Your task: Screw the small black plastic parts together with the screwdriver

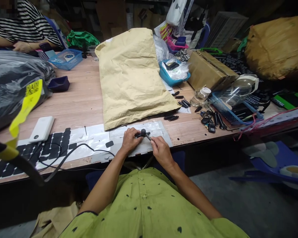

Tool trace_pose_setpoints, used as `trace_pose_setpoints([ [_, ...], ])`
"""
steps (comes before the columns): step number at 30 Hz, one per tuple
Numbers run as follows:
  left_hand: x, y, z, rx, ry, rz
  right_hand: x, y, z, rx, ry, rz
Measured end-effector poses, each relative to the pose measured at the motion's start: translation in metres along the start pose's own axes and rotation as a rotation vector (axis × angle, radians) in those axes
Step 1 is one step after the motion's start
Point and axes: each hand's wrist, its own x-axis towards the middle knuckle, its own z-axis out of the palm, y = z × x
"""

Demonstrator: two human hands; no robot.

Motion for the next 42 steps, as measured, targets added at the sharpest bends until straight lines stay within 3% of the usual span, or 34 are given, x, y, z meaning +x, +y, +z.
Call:
trace_pose_setpoints([
  [6, 0.000, -0.007, 0.000, -0.044, -0.019, 0.041, 0.014, 0.034, -0.013, -0.303, 0.128, 0.123],
  [11, -0.001, -0.008, -0.002, -0.034, -0.040, 0.035, 0.017, 0.056, -0.008, -0.494, 0.196, 0.115],
  [33, 0.000, -0.002, -0.018, -0.145, -0.084, -0.015, 0.019, 0.053, 0.007, -0.554, 0.192, 0.167],
  [38, -0.042, 0.016, -0.021, -0.357, -0.127, 0.088, 0.020, 0.052, 0.008, -0.555, 0.184, 0.163],
  [42, -0.095, 0.022, -0.005, -0.641, -0.451, -0.022, 0.020, 0.051, 0.009, -0.541, 0.187, 0.167],
])
